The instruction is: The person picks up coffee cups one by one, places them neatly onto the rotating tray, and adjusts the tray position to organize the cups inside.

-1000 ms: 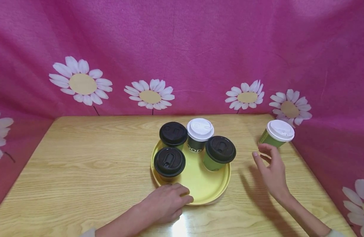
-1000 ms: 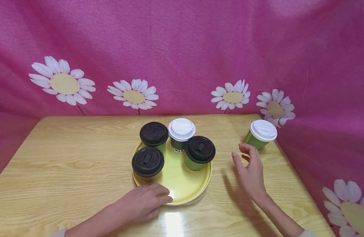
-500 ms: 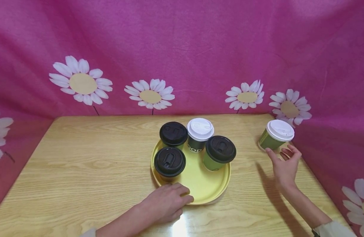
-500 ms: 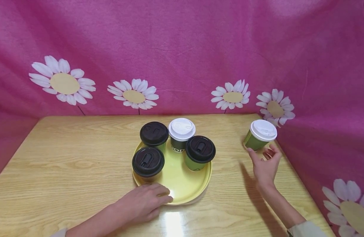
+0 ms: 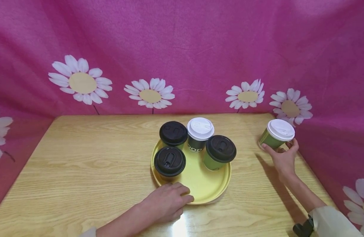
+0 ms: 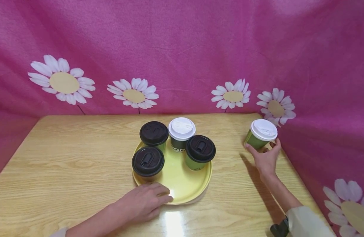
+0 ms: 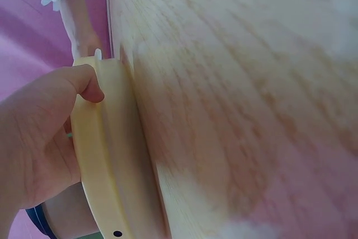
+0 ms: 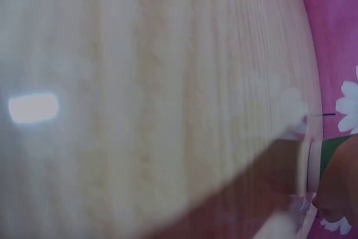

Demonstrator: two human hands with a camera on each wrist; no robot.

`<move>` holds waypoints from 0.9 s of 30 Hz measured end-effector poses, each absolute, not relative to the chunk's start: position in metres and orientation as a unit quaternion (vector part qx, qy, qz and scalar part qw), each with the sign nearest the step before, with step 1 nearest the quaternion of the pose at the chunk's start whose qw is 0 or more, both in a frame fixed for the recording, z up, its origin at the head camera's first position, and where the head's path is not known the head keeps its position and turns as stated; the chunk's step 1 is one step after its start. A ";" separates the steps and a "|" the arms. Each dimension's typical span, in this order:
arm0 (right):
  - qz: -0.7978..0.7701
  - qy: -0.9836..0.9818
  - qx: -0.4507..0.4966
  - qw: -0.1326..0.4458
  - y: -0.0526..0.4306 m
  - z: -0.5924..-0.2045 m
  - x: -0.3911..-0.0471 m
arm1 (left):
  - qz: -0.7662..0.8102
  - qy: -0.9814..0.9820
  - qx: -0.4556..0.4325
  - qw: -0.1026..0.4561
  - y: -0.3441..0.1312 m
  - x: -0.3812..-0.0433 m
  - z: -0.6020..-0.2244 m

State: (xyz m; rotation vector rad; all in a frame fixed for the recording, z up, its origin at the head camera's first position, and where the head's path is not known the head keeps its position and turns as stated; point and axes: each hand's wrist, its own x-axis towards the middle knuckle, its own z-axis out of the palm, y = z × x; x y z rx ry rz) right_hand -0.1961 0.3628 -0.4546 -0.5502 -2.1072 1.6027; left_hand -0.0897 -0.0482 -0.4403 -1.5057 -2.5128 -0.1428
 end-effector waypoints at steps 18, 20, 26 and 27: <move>0.564 -0.754 -0.217 0.258 0.362 -0.458 -0.219 | -0.036 -0.855 -0.508 0.100 -0.047 -0.088 -0.441; 0.557 -0.757 -0.222 0.260 0.362 -0.459 -0.218 | -0.035 -0.854 -0.509 0.102 -0.047 -0.088 -0.440; 0.560 -0.758 -0.186 0.277 0.374 -0.476 -0.220 | -0.030 -0.853 -0.511 0.105 -0.046 -0.089 -0.440; 0.564 -0.756 -0.176 0.281 0.376 -0.479 -0.221 | -0.030 -0.852 -0.511 0.107 -0.046 -0.089 -0.440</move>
